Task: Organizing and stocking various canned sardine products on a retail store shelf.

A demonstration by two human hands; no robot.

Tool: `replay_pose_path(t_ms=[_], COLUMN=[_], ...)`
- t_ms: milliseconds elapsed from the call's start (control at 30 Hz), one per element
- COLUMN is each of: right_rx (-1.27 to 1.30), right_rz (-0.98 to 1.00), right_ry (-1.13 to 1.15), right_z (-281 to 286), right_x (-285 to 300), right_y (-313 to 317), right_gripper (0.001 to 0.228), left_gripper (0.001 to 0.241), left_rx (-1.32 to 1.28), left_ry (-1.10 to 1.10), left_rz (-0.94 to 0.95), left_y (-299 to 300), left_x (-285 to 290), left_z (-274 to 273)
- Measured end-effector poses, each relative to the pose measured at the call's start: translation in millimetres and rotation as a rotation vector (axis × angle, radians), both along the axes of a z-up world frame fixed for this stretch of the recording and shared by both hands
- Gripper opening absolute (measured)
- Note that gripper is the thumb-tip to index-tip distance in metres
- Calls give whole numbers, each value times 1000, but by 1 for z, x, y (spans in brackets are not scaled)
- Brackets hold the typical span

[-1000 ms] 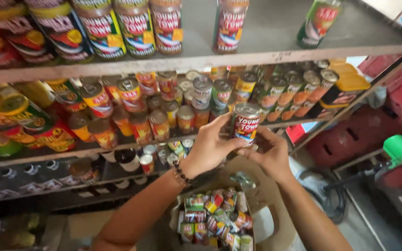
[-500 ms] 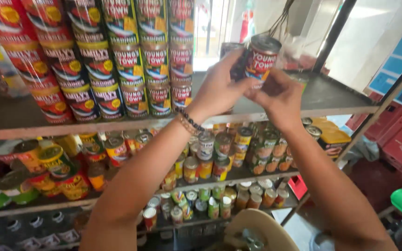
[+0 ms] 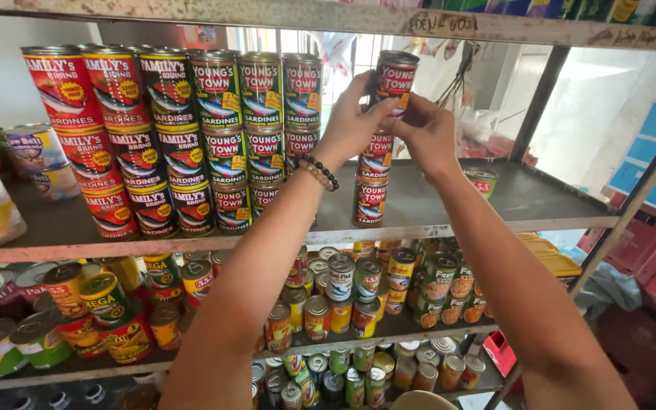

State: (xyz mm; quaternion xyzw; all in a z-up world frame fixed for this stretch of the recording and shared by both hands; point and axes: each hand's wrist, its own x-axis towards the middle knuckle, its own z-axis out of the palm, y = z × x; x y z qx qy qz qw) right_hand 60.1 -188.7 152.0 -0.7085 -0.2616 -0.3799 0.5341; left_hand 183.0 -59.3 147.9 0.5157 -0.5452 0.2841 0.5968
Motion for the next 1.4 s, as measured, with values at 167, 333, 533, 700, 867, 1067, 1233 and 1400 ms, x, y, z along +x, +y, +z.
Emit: replay_pose_path(t_ms=[167,333,533,700,867,1067,1233,1400], right_rx=[32,46,35,-24,-256,-321,-276,-322], right_rz=[89,114,94,59,-159,-237,-184,-282], right_ry=[80,119,182,355,425,418,431,418], right_z=[-6,-8,-13,-45,-76,-96,-103,-102], right_x=[19,23,22,14,-7,0,20,43], right_y=[-10,-12,-20,-34,-25,-18,-15,-5], right_gripper=[42,43,40,43,43,42,43,43], left_gripper=[51,51,47,42,40,36,41,28], left_rx=[16,21,-5,103,270,556,520,551], left_ry=[126,219,333,202,169,175,25,-23], left_rz=[-24,4,138,383,572,787,827,887], left_y=[2,5,6,21,35,45,44,44], left_x=[9,-2,-19,-51,-85,-135,-140,-121], left_z=[-7,-6,-16,-52,-94,-116,-126,-133])
